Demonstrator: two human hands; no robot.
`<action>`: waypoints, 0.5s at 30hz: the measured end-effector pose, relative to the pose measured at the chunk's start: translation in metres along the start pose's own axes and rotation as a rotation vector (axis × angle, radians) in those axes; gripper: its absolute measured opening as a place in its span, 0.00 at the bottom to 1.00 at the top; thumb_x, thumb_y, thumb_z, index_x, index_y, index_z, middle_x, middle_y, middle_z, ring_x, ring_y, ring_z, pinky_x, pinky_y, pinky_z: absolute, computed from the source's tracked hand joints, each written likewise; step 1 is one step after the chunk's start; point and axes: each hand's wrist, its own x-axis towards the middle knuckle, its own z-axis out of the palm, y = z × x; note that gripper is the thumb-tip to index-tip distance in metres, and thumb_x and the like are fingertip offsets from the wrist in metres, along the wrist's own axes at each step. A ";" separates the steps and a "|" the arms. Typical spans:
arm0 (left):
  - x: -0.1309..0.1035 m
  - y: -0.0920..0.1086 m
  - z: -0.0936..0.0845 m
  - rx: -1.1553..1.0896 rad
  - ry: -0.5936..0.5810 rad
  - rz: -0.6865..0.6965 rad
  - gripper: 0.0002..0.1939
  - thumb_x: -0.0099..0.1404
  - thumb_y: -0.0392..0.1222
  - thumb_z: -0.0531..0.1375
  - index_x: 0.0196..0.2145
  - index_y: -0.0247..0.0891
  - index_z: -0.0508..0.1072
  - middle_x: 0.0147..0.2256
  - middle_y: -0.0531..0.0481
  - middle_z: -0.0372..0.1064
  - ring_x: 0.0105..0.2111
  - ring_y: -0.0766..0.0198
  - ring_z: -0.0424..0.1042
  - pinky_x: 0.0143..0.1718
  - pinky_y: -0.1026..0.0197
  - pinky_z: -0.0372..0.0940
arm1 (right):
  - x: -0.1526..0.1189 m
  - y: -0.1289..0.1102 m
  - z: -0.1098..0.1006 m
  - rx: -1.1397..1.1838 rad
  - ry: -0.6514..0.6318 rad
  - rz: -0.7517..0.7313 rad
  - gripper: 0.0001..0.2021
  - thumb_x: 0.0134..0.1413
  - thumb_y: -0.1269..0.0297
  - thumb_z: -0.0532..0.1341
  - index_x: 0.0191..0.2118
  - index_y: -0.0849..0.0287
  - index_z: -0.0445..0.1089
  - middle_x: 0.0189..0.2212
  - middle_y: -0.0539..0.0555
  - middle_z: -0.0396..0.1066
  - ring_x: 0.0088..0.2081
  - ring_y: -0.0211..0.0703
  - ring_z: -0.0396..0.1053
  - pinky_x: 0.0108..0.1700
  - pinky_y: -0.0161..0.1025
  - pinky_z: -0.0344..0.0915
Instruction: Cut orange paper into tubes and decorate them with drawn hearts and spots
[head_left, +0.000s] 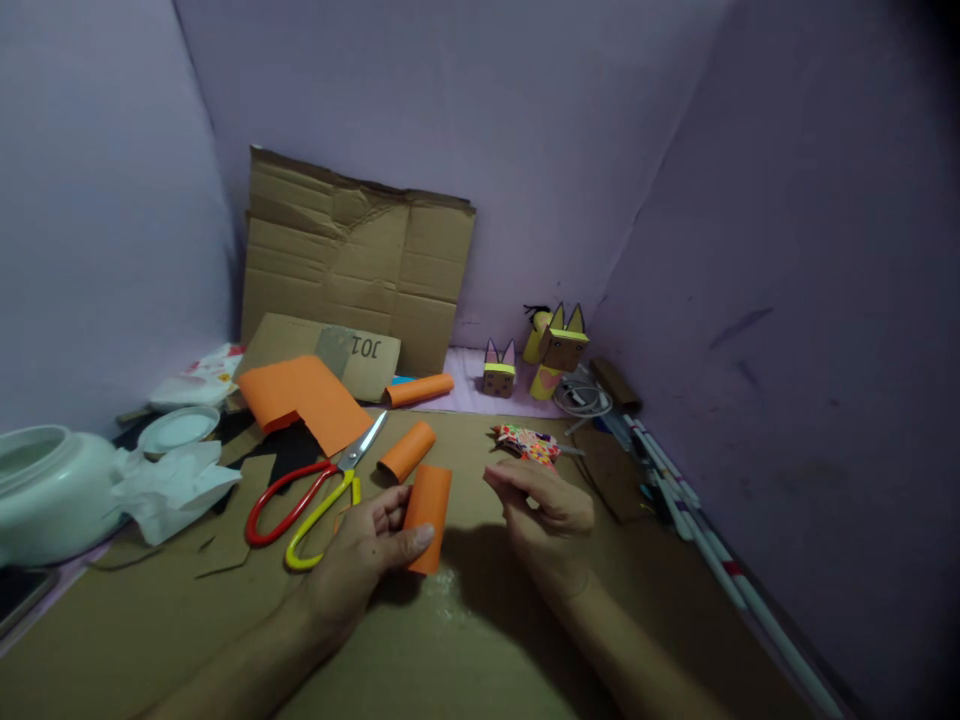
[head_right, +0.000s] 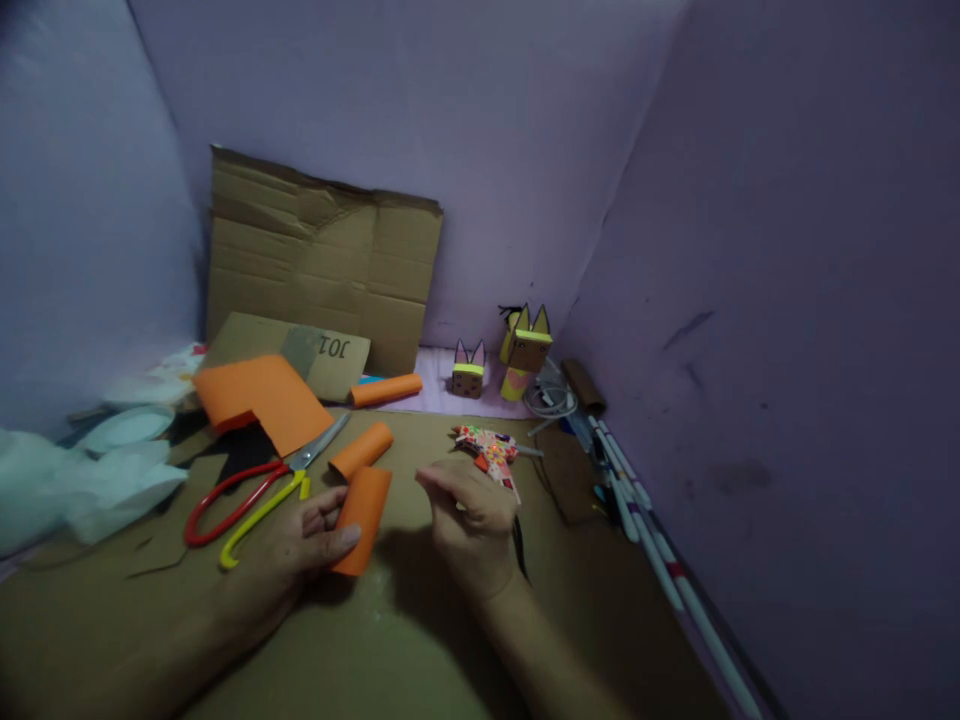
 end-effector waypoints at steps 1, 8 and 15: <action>0.000 0.001 0.001 0.026 0.001 0.012 0.30 0.49 0.45 0.71 0.49 0.32 0.71 0.45 0.39 0.75 0.47 0.49 0.73 0.46 0.57 0.69 | -0.001 0.000 0.000 0.001 -0.014 0.015 0.11 0.53 0.75 0.62 0.33 0.51 0.78 0.26 0.51 0.78 0.27 0.43 0.75 0.31 0.39 0.72; 0.002 0.002 0.003 0.452 0.190 0.258 0.27 0.52 0.42 0.67 0.50 0.36 0.70 0.49 0.40 0.72 0.50 0.46 0.71 0.52 0.49 0.64 | -0.005 -0.005 0.005 -0.005 -0.127 0.106 0.07 0.55 0.71 0.62 0.35 0.53 0.78 0.26 0.52 0.79 0.22 0.41 0.73 0.25 0.38 0.70; -0.003 0.000 0.002 0.694 0.282 0.427 0.21 0.54 0.43 0.66 0.47 0.40 0.73 0.48 0.42 0.72 0.48 0.48 0.70 0.49 0.52 0.64 | -0.004 -0.017 0.006 -0.161 -0.160 -0.004 0.06 0.53 0.67 0.65 0.26 0.58 0.73 0.19 0.51 0.74 0.18 0.38 0.69 0.23 0.34 0.64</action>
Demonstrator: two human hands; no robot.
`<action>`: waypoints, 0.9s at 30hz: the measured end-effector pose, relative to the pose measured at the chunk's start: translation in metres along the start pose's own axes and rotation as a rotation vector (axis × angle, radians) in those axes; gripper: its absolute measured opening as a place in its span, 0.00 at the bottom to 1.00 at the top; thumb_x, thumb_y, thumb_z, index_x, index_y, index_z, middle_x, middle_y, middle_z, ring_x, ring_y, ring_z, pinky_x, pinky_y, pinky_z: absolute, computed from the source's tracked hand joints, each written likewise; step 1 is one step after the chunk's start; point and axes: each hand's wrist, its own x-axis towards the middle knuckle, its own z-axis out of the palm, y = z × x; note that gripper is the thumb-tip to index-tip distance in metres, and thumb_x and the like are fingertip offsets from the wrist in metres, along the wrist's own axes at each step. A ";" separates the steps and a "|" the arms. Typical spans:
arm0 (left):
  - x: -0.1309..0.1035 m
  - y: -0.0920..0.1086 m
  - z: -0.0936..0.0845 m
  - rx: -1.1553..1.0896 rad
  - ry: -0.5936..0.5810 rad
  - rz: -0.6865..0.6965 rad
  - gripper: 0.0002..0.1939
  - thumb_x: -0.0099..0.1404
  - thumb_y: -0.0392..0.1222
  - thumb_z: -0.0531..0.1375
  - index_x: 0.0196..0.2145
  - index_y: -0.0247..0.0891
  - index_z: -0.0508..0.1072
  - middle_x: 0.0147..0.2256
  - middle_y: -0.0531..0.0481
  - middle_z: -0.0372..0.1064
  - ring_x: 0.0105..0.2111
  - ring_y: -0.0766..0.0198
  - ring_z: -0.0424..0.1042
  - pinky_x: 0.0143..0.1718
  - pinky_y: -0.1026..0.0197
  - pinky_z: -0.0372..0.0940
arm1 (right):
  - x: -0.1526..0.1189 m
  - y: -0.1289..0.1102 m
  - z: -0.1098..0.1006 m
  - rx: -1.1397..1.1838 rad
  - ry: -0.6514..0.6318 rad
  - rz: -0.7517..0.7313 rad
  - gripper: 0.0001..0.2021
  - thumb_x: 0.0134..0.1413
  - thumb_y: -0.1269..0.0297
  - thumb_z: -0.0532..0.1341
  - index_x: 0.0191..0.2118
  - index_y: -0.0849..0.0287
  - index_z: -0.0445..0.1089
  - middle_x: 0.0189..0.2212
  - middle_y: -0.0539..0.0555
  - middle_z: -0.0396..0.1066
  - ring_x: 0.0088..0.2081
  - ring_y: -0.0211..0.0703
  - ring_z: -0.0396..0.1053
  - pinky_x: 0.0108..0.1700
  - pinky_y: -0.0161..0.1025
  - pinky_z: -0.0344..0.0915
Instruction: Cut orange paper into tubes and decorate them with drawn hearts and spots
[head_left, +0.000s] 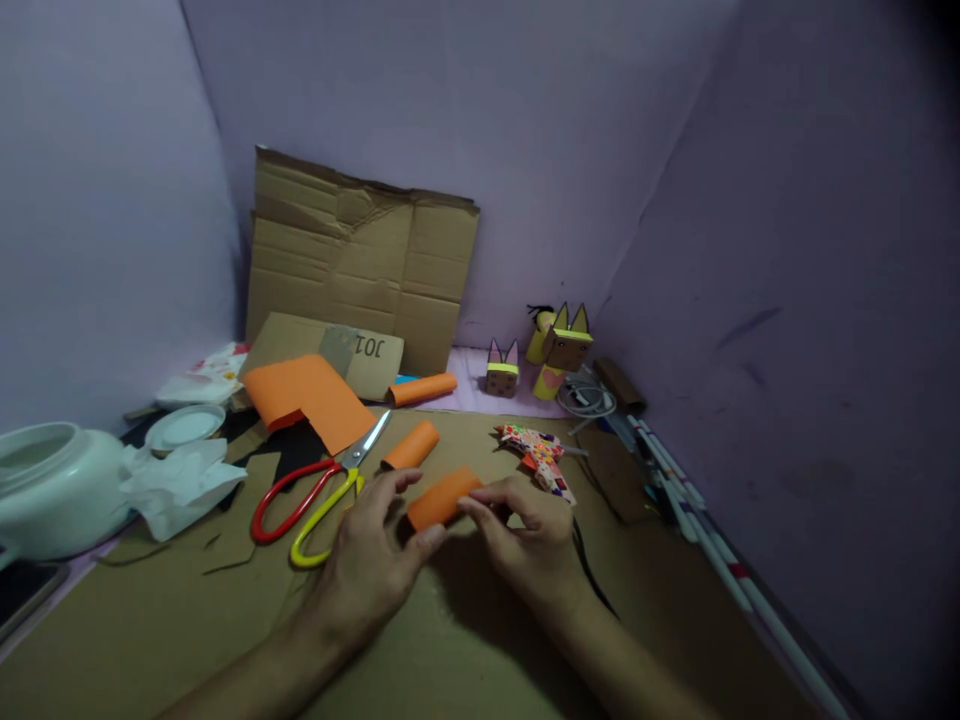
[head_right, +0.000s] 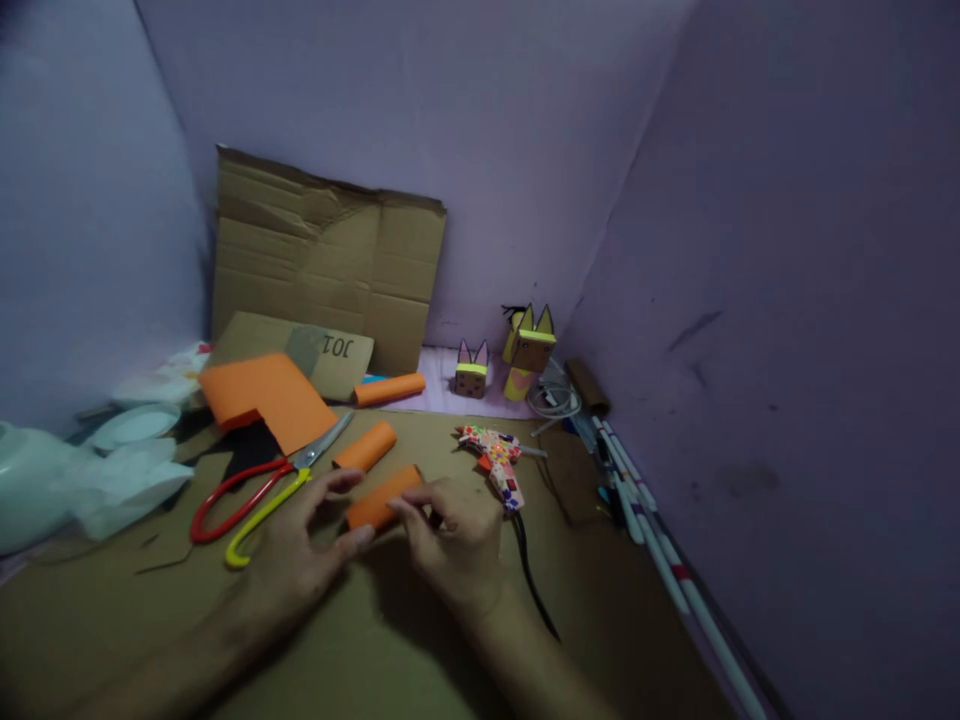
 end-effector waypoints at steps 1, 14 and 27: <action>-0.001 0.002 -0.001 0.019 0.041 0.057 0.19 0.55 0.43 0.66 0.46 0.40 0.73 0.47 0.42 0.72 0.48 0.49 0.70 0.49 0.52 0.64 | 0.000 -0.002 -0.001 -0.015 -0.015 -0.032 0.07 0.53 0.66 0.65 0.26 0.58 0.73 0.18 0.51 0.74 0.18 0.37 0.68 0.23 0.34 0.64; -0.005 0.011 -0.006 0.353 0.021 0.822 0.13 0.63 0.28 0.50 0.27 0.37 0.71 0.26 0.45 0.70 0.29 0.58 0.65 0.33 0.55 0.59 | -0.013 -0.015 0.008 -0.061 -0.166 -0.190 0.10 0.55 0.72 0.58 0.23 0.59 0.69 0.16 0.51 0.69 0.18 0.37 0.66 0.22 0.34 0.55; 0.023 0.008 -0.002 0.672 -0.070 0.243 0.13 0.61 0.43 0.59 0.43 0.36 0.70 0.41 0.43 0.72 0.40 0.51 0.70 0.37 0.55 0.63 | 0.032 0.023 -0.017 0.366 0.323 0.697 0.17 0.46 0.50 0.65 0.24 0.61 0.70 0.15 0.48 0.67 0.15 0.33 0.59 0.17 0.30 0.56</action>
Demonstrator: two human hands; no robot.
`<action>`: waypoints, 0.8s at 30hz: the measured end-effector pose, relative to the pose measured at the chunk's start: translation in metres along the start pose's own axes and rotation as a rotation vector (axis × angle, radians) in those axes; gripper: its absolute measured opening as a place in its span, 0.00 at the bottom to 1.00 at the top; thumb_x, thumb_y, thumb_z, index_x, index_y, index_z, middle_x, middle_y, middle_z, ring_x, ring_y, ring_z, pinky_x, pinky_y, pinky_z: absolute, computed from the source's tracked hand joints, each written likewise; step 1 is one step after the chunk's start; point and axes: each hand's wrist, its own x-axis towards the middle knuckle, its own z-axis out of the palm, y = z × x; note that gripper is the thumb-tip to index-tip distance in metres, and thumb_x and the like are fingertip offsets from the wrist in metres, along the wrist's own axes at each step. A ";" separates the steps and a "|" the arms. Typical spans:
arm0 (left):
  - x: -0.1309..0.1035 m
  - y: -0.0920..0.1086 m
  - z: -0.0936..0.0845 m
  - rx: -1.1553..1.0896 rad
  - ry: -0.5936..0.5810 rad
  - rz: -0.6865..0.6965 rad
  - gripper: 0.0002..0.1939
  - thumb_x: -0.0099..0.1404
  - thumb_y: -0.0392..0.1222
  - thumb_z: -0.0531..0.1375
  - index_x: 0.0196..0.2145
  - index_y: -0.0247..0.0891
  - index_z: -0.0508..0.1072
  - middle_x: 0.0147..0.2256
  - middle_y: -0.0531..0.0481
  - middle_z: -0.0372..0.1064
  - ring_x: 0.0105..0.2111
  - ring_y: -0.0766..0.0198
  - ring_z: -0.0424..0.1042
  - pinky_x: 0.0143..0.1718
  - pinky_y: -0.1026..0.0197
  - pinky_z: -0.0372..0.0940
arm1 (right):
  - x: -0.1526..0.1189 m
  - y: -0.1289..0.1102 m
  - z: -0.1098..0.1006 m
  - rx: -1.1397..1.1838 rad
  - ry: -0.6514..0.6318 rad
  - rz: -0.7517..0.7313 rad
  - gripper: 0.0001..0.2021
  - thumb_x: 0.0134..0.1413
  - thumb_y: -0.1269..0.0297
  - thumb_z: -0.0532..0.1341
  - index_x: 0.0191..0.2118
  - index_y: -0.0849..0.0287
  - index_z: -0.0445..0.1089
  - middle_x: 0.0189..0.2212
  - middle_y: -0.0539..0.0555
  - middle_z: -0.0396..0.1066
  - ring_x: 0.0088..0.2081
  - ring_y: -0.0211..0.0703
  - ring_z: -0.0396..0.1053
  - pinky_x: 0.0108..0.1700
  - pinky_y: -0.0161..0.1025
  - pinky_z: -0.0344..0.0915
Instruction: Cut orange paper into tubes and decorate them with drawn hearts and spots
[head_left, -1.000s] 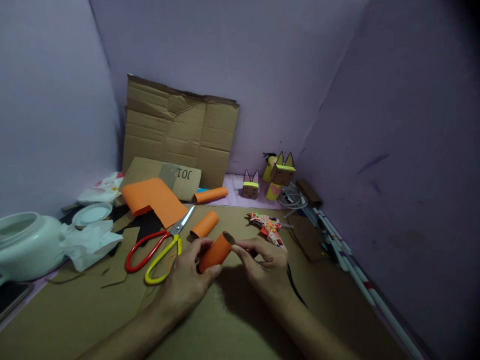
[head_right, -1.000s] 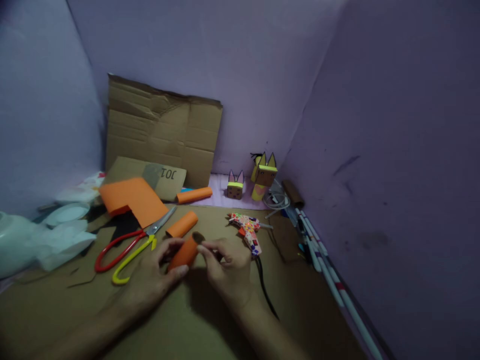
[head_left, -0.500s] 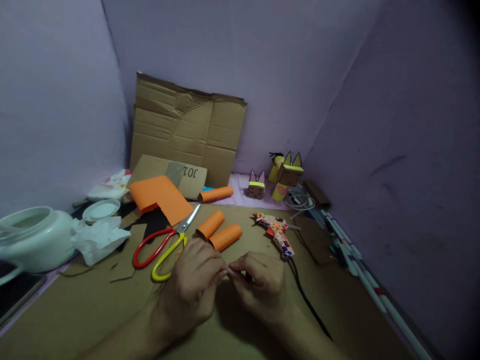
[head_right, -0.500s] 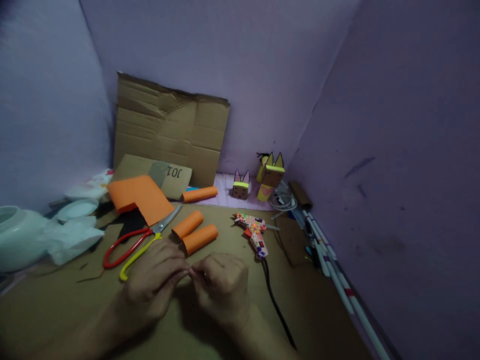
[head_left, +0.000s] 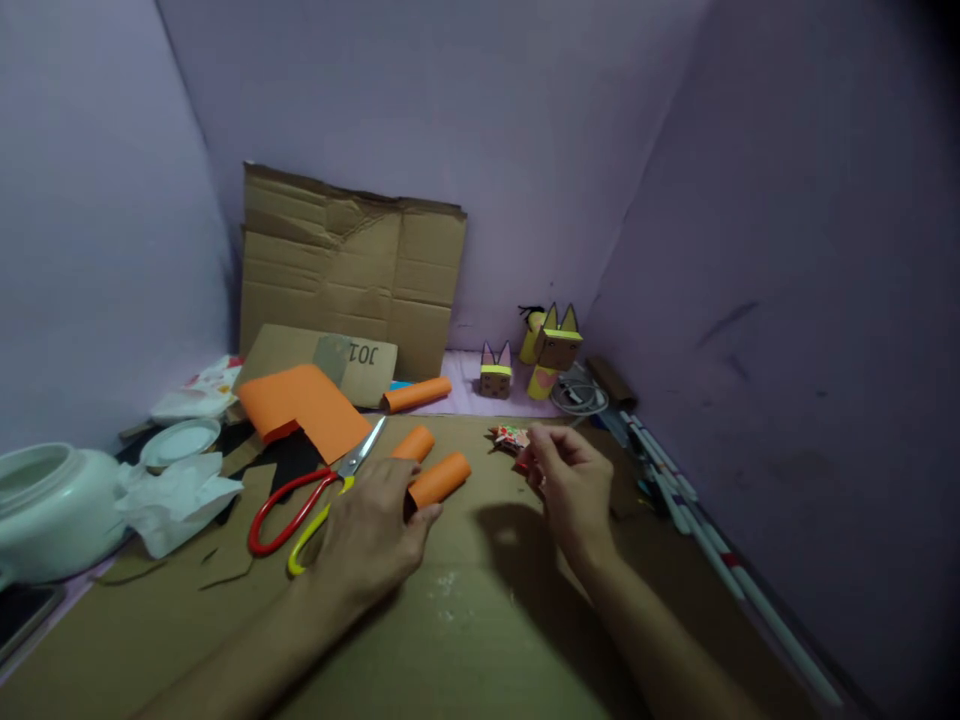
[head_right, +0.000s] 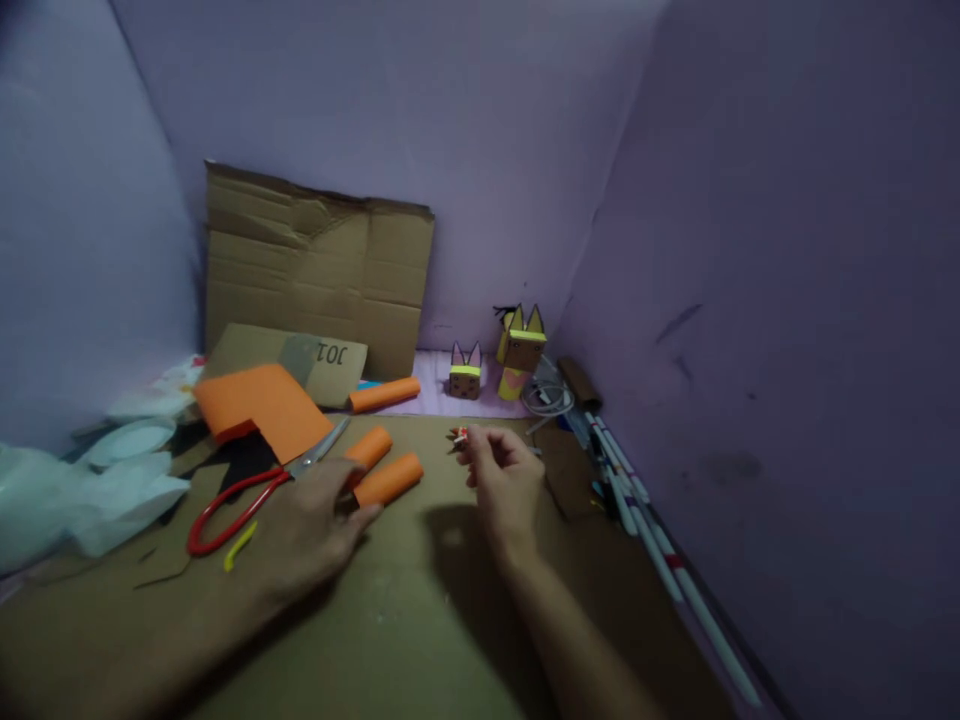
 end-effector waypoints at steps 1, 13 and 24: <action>0.002 0.005 0.001 0.065 -0.063 0.010 0.16 0.61 0.42 0.58 0.47 0.36 0.69 0.44 0.41 0.72 0.44 0.48 0.70 0.39 0.53 0.64 | 0.005 -0.001 -0.002 0.043 0.026 0.046 0.18 0.42 0.49 0.67 0.24 0.62 0.70 0.15 0.48 0.67 0.15 0.32 0.59 0.17 0.30 0.56; 0.014 -0.003 0.000 -0.357 0.135 -0.348 0.29 0.59 0.56 0.57 0.53 0.35 0.70 0.39 0.42 0.75 0.36 0.49 0.74 0.36 0.52 0.68 | 0.017 -0.001 -0.009 0.144 0.113 0.051 0.16 0.48 0.50 0.62 0.29 0.60 0.70 0.24 0.51 0.72 0.25 0.39 0.69 0.26 0.34 0.64; -0.010 0.018 0.025 -1.109 0.016 -0.382 0.27 0.49 0.49 0.67 0.44 0.34 0.69 0.42 0.39 0.76 0.42 0.50 0.76 0.43 0.55 0.70 | -0.036 0.017 0.022 0.486 -0.568 0.450 0.26 0.35 0.57 0.74 0.43 0.58 0.71 0.40 0.57 0.74 0.40 0.47 0.72 0.42 0.42 0.68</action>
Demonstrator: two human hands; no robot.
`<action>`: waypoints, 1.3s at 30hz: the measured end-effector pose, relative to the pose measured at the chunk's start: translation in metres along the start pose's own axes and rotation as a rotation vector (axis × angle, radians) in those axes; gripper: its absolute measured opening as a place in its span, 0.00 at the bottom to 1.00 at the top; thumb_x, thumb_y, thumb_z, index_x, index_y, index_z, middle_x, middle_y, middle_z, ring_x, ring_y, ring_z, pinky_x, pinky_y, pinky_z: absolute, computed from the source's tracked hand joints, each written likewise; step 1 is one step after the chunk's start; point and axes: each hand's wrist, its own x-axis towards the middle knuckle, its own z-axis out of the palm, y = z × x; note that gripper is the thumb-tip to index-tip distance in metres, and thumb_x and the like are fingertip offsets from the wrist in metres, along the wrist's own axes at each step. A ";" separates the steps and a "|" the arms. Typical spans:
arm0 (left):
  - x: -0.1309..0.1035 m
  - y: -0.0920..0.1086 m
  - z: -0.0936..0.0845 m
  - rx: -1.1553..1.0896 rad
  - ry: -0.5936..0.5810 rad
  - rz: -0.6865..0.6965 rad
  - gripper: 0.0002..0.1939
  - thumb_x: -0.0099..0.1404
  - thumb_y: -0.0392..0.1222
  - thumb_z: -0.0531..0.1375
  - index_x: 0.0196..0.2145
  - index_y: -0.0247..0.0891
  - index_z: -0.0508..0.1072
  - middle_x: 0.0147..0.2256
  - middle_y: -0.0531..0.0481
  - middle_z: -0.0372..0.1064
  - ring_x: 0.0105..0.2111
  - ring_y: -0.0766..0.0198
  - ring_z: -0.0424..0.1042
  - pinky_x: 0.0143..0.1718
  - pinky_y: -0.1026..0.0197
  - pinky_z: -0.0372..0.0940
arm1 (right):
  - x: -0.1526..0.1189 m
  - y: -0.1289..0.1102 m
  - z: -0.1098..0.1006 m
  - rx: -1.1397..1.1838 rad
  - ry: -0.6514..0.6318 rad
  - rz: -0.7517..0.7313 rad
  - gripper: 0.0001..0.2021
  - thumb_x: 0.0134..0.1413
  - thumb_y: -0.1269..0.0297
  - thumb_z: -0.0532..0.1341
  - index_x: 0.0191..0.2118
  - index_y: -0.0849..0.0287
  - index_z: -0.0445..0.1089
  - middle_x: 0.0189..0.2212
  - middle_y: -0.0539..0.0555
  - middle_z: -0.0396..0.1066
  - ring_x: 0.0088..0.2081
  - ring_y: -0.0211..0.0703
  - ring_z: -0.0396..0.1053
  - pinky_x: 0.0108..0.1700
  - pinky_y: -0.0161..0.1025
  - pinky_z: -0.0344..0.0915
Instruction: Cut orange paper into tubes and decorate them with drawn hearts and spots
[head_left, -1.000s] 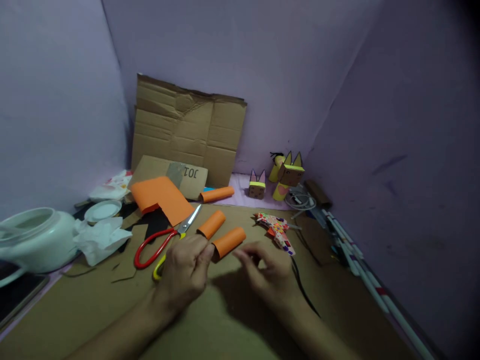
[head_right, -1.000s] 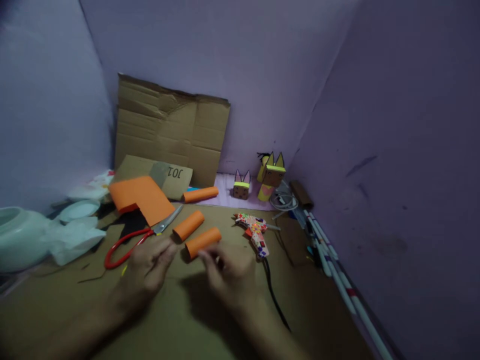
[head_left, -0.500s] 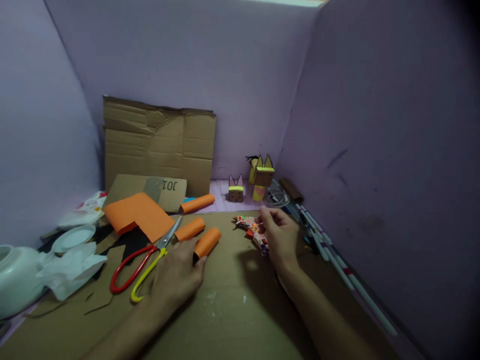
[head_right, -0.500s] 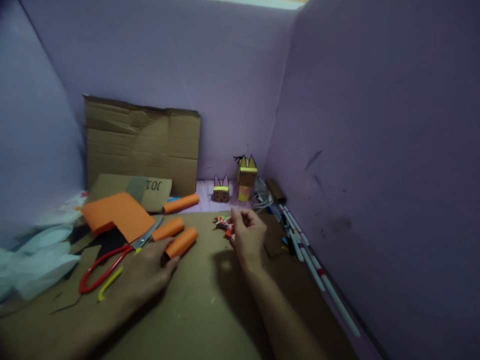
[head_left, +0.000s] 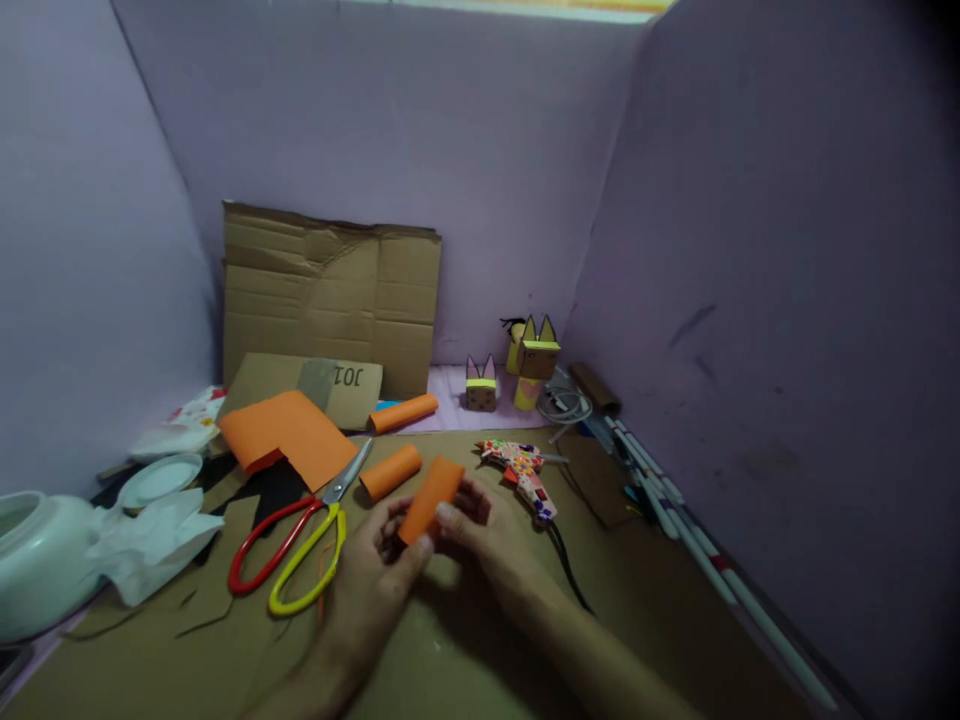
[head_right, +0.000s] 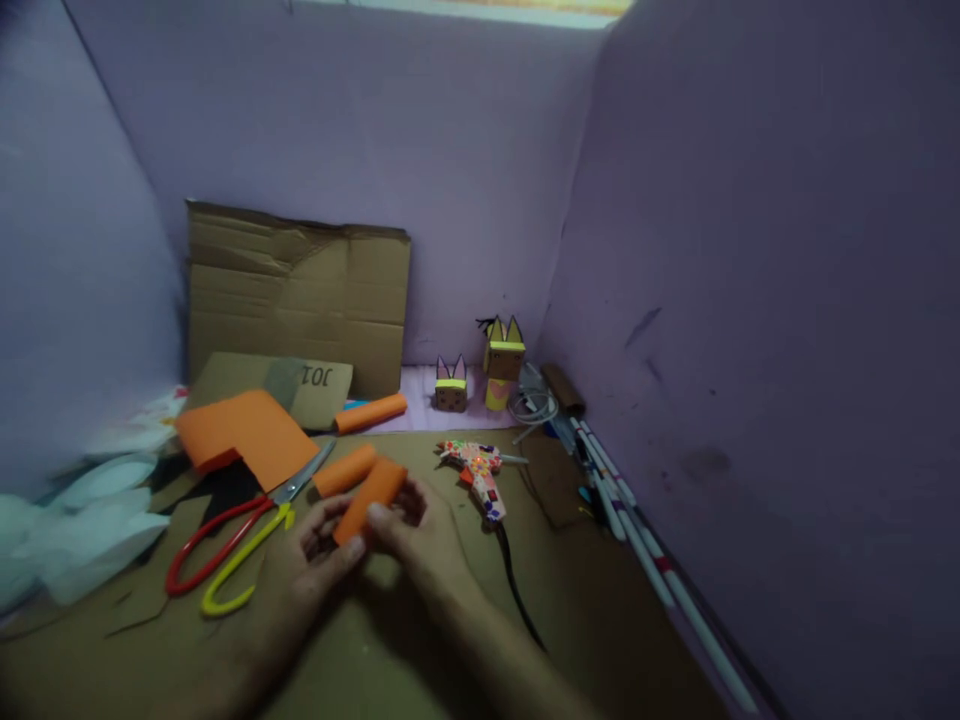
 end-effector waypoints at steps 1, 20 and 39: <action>-0.002 -0.003 0.002 -0.005 -0.010 0.005 0.25 0.49 0.49 0.67 0.43 0.35 0.69 0.42 0.40 0.77 0.42 0.51 0.76 0.43 0.56 0.71 | -0.001 0.002 0.001 0.008 -0.008 -0.007 0.24 0.35 0.57 0.74 0.41 0.59 0.72 0.37 0.55 0.74 0.38 0.46 0.72 0.42 0.41 0.67; 0.000 -0.019 -0.005 0.019 -0.134 -0.124 0.19 0.48 0.52 0.67 0.31 0.32 0.76 0.25 0.46 0.75 0.27 0.58 0.73 0.28 0.62 0.67 | -0.005 -0.002 0.002 -0.135 0.010 -0.012 0.19 0.39 0.51 0.71 0.35 0.60 0.74 0.31 0.52 0.76 0.32 0.42 0.72 0.36 0.35 0.67; -0.001 -0.014 -0.006 0.065 -0.332 -0.279 0.27 0.49 0.63 0.65 0.30 0.33 0.74 0.17 0.52 0.66 0.15 0.70 0.61 0.17 0.69 0.56 | -0.006 -0.009 0.005 -0.139 0.038 0.036 0.18 0.33 0.52 0.72 0.29 0.59 0.72 0.25 0.48 0.72 0.26 0.38 0.68 0.33 0.35 0.65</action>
